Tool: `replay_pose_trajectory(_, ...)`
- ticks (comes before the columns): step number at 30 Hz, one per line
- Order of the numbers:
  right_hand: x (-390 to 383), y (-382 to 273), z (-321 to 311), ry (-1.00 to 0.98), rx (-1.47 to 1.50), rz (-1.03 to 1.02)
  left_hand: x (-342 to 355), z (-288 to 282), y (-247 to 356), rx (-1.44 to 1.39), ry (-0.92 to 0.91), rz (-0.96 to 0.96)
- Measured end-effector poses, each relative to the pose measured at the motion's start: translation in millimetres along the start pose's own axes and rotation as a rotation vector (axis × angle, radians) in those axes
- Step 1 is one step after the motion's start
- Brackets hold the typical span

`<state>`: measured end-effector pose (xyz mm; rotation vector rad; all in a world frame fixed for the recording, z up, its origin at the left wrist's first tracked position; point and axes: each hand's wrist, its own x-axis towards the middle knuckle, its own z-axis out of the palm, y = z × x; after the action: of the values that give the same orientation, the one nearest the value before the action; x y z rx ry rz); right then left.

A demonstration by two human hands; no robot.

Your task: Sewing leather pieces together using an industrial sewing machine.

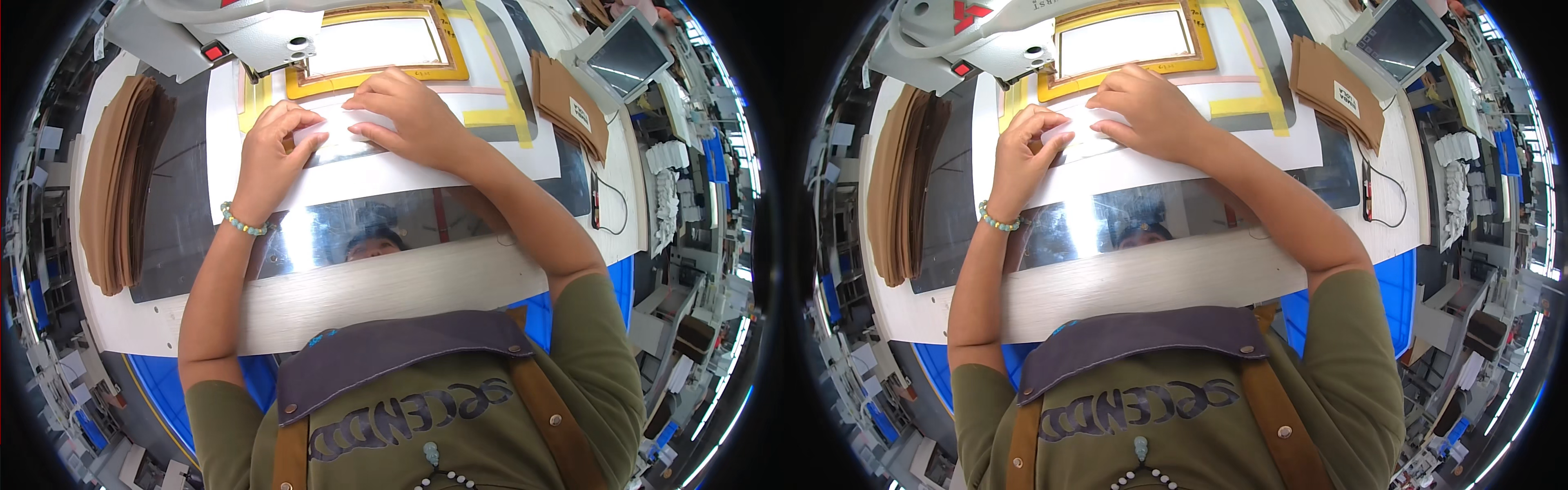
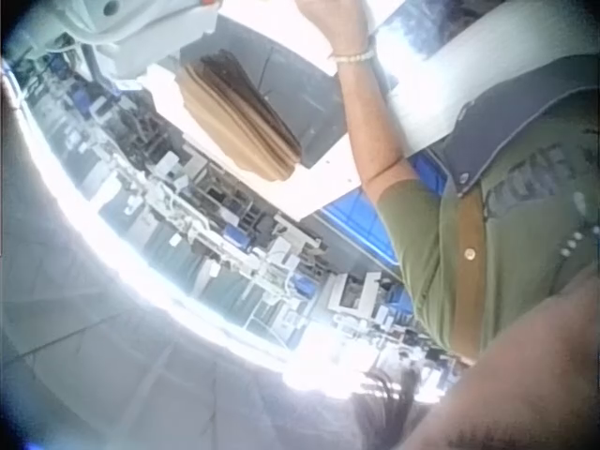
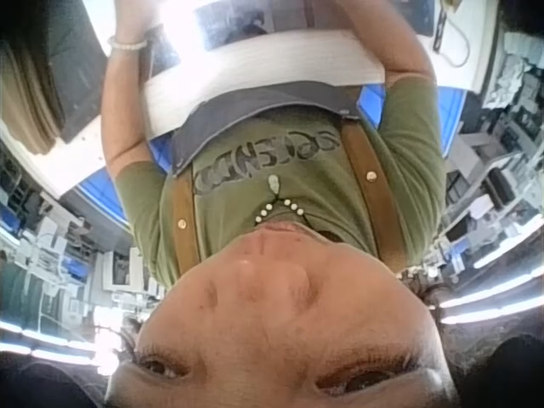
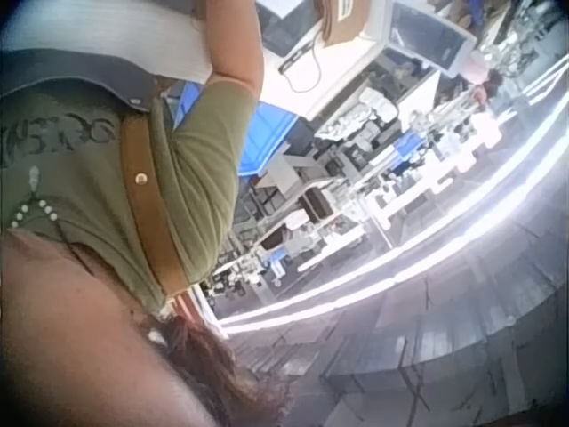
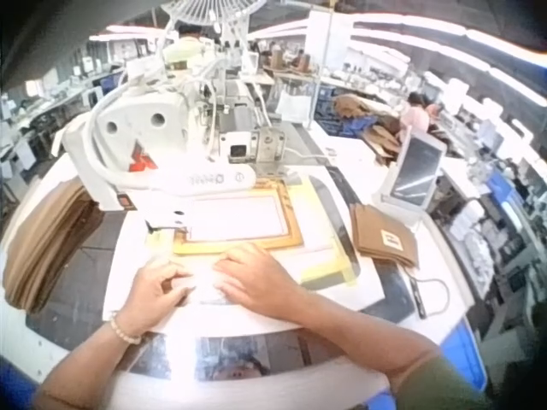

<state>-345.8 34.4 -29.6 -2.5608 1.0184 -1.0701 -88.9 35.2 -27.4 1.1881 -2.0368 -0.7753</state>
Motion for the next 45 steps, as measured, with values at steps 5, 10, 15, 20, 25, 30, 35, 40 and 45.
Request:
replay_pose_trajectory(5,16.1,3.7,5.0,-0.083,-0.018,-0.011,-0.4,1.6,-10.1,0.072,0.050,0.132)
replay_pose_trajectory(10,14.6,5.8,10.6,-0.067,-0.021,0.033,2.4,0.5,-1.3,-0.022,0.064,0.069)
replay_pose_trajectory(15,29.6,18.8,-30.9,-0.022,0.043,0.188,7.1,-20.9,-10.5,0.215,0.160,0.150)
replay_pose_trajectory(20,56.9,55.4,-71.3,-0.124,0.131,0.542,9.7,-30.6,-35.0,0.392,0.092,0.191)
replay_pose_trajectory(25,67.5,91.5,-52.5,-0.416,0.049,0.399,10.0,-22.9,-33.5,0.570,-0.090,0.212)
replay_pose_trajectory(30,86.4,76.1,-36.8,-0.517,0.172,0.576,11.1,-22.9,-28.1,0.731,-0.152,0.238)
replay_pose_trajectory(35,93.4,78.5,-26.4,-0.553,0.191,0.532,19.8,-25.0,-26.6,0.746,-0.209,0.252)
replay_pose_trajectory(40,95.2,79.7,-17.0,-0.529,0.185,0.533,19.7,-25.7,-26.7,0.703,-0.217,0.226)
replay_pose_trajectory(45,94.1,84.5,-25.7,-0.525,0.204,0.498,21.0,-25.3,-28.0,0.696,-0.207,0.226)
